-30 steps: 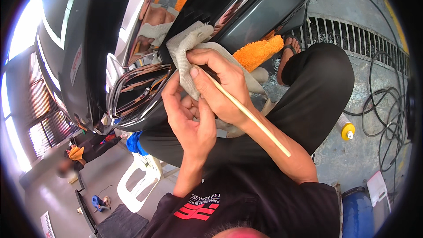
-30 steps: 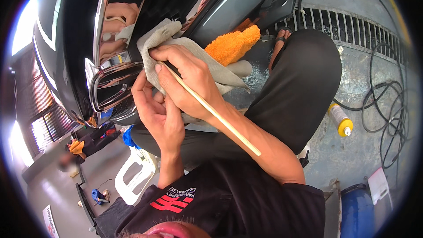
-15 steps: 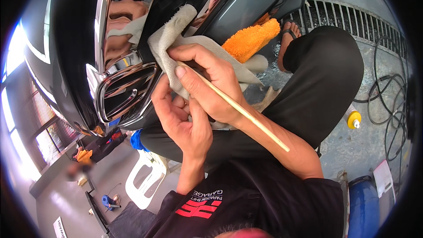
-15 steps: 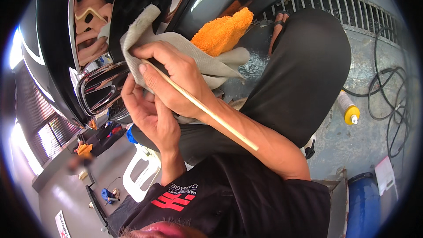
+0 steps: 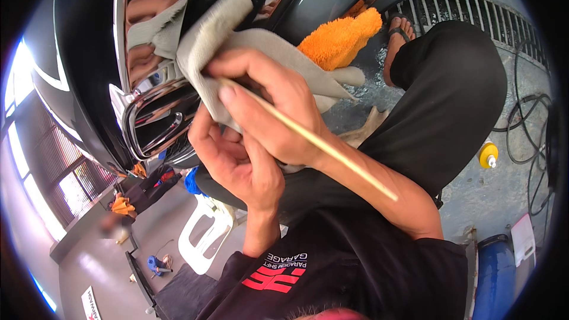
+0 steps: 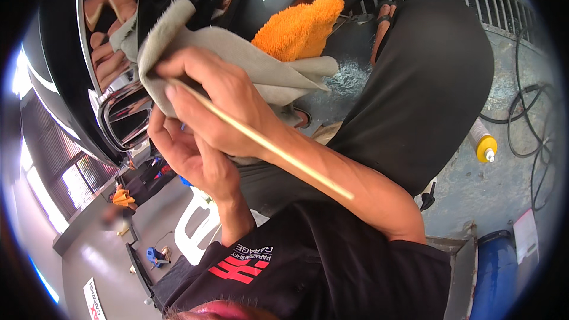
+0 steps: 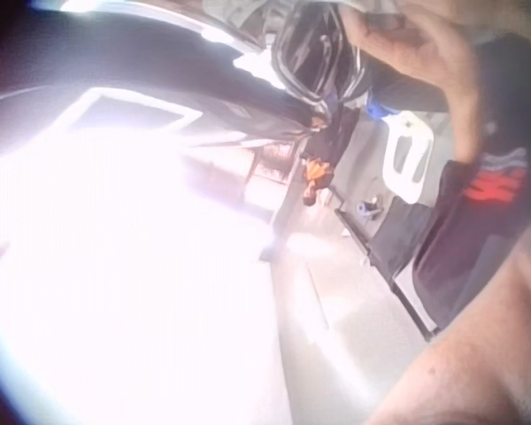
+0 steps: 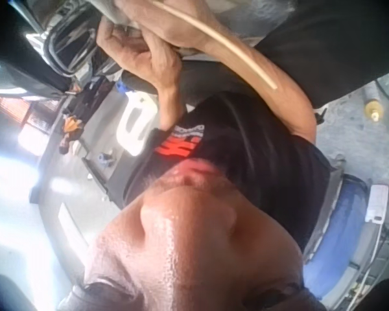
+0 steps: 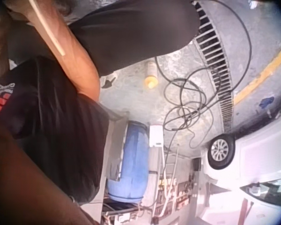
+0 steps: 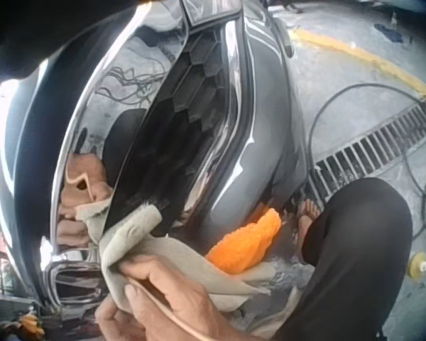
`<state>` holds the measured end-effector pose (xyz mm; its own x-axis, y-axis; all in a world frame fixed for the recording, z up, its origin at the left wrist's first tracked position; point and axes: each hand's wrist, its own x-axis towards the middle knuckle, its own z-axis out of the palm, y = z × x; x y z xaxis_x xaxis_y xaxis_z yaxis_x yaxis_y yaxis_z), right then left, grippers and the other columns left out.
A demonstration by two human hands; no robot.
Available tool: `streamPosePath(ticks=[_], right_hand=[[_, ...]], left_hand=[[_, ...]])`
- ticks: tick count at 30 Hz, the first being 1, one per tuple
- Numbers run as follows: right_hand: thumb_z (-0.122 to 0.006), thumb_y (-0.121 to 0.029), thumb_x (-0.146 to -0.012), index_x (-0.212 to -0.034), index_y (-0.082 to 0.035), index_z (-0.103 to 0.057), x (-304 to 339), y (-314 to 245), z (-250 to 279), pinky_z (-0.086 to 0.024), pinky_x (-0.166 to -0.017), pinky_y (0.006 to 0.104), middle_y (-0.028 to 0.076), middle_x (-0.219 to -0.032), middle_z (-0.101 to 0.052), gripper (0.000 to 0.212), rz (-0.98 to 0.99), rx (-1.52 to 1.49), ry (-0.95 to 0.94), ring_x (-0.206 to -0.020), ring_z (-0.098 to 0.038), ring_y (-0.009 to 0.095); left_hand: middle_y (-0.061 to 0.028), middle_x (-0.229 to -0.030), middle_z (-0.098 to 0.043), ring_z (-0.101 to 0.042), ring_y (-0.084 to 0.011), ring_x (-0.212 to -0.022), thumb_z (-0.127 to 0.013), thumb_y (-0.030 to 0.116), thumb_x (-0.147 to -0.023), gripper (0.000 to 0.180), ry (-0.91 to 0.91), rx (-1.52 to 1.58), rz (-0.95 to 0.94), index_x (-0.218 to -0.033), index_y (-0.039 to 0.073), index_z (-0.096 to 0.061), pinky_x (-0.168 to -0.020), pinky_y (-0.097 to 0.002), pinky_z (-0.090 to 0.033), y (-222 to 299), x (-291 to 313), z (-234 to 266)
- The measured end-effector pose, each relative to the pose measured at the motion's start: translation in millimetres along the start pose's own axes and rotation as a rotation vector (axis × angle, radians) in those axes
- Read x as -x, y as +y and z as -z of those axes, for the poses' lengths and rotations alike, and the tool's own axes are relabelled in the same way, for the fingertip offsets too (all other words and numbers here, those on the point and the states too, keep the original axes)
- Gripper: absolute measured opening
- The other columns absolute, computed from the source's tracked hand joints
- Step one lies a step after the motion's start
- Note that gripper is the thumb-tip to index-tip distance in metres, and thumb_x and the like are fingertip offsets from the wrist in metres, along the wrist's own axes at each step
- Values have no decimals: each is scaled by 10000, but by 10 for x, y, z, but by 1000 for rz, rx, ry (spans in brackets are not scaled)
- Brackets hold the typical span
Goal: The person cleans the front grille of a dark-colored car using a wooden stick wrapped in a cloth and an orange microfiber towel. They repeatedly insert the stick into the grille crevices to remove debris and wipe the surrounding chrome trim.
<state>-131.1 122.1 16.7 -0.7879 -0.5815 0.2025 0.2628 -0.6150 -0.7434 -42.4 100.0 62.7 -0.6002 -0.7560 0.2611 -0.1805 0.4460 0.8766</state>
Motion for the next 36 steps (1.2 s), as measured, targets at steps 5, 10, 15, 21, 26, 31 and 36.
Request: streamPosePath(ticks=[5,10,15,21,26,31,36], right_hand=[[-582,-102,-1099,-1290,48,-655,-87,105,53,-531,-944,279,87,-1183,-707,254,-39,-96,12,-1059,-644,106],[-577,-61,-1081,-1251,67,-660,43,82,72,-538,-965,291,104,-1189,-711,228,-133,-353,204,-1070,-654,115],[-500,-220,-1133,-1122,63,-708,-71,-201,416,-524,-782,264,74,-951,-713,352,55,-73,424,-856,-642,106],[-508,-274,-1143,-1065,41,-719,-8,-474,905,-494,-703,272,53,-862,-695,387,3,-192,557,-748,-617,102],[-529,-296,-1142,-1024,28,-721,163,-610,1175,-473,-663,281,40,-817,-685,395,-6,-123,551,-705,-607,98],[-549,-317,-1142,-984,15,-722,245,-789,1237,-452,-623,290,26,-771,-675,407,-10,-32,481,-662,-598,95],[-569,-339,-1141,-943,2,-724,205,-842,1069,-431,-583,299,12,-726,-664,424,-1,89,374,-619,-588,91]], left_hand=[[-238,-1463,-552,-666,-242,-1257,-576,-61,-1054,509,-38,-18,30,-1528,-63,-391,-1048,-325,-537,-23,-70,-44],[-232,-1423,-589,-685,-250,-1250,-621,-48,-1051,485,-78,-55,62,-1494,-77,-425,-1048,-322,-548,53,-5,-48],[-146,-1289,-644,-674,-83,-909,-694,-13,-1031,509,-56,-141,187,-1484,-71,-469,-746,-197,-506,116,-66,50],[6,-934,-616,-509,-14,-694,-774,61,-992,463,-47,-327,100,-1404,-57,-597,-605,-172,-394,185,-32,92],[43,-795,-579,-468,-8,-683,-796,51,-947,262,-448,-309,398,-1170,-73,-735,-617,-183,-350,227,75,491],[-73,-943,-660,-465,-72,-689,-1040,474,-689,761,-763,367,568,-1091,-97,-740,-613,-238,-325,112,177,938],[-104,-895,-678,-512,-114,-738,-1001,234,-766,433,-919,344,579,-1016,-17,-752,-634,-273,-354,225,196,999]])
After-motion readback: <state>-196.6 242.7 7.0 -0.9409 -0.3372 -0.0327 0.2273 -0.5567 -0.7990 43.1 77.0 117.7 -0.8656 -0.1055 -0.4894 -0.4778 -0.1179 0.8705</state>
